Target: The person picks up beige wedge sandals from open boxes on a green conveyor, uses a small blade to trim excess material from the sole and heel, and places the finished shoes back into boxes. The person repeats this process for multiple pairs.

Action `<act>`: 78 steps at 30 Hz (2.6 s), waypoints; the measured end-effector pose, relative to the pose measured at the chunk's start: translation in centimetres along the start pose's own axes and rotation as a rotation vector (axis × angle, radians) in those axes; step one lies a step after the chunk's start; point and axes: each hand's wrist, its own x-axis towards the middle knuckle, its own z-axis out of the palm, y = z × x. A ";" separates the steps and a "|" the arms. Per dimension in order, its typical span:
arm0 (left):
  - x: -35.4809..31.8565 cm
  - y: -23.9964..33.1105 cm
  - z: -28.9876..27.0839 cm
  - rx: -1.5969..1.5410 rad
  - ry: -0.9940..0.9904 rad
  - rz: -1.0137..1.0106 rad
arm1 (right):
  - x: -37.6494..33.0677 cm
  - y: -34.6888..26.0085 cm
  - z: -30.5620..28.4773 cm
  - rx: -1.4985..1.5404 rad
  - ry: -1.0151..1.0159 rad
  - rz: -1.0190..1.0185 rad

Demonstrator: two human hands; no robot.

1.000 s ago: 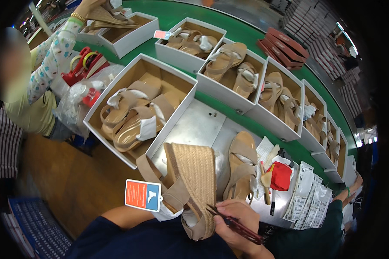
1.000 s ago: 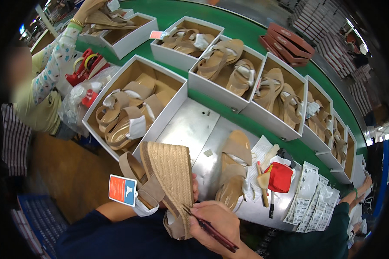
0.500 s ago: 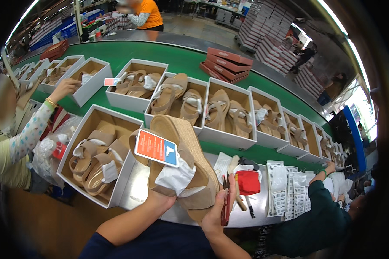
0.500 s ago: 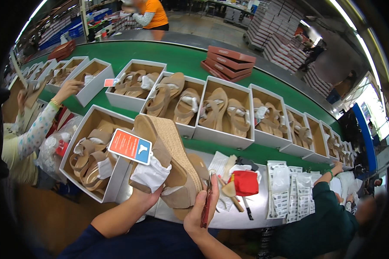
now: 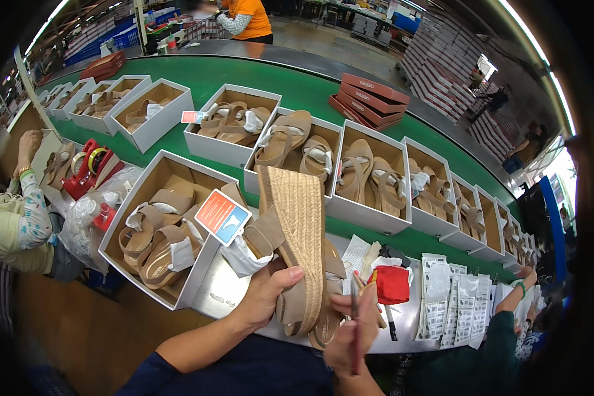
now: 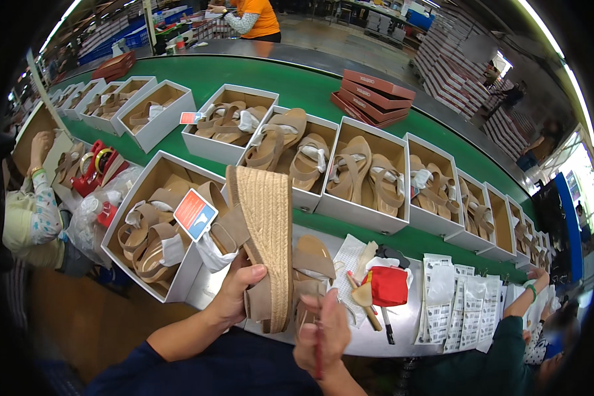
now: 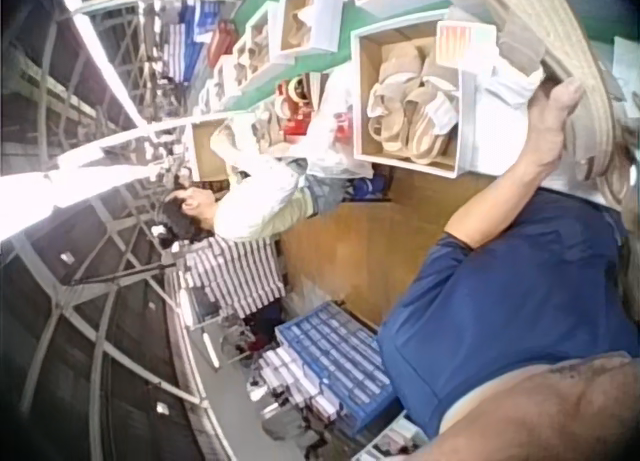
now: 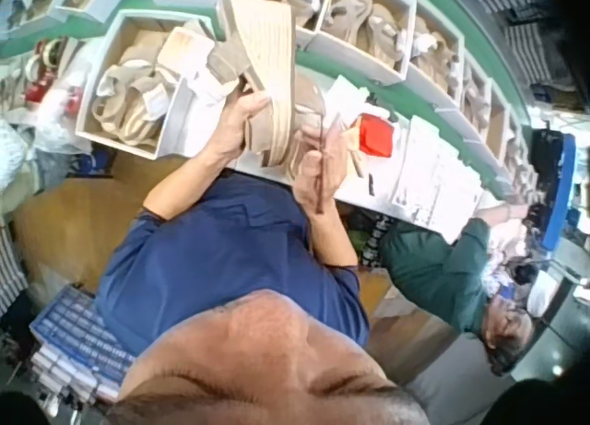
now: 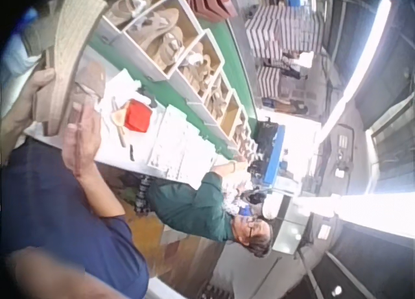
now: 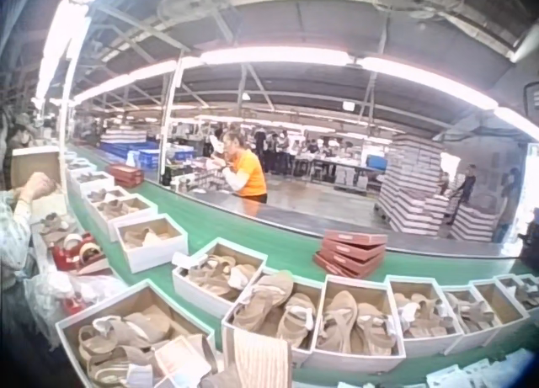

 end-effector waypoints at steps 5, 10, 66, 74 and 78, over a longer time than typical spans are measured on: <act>-0.2 0.3 0.4 0.036 -0.044 -0.020 | 1.7 -3.0 -1.9 0.344 -0.033 0.337; -0.4 0.1 0.9 0.082 -0.053 -0.018 | 2.4 -2.9 -1.1 0.305 0.011 0.195; -2.4 -0.1 -4.2 0.280 -0.074 -0.078 | 3.3 -3.5 -0.1 0.276 -0.235 0.341; -2.2 0.1 -4.1 0.137 -0.056 -0.144 | 2.4 -3.3 1.0 0.219 -0.191 0.243; -2.3 0.4 -4.2 0.140 -0.057 -0.143 | 2.7 -3.5 1.3 0.170 -0.197 0.218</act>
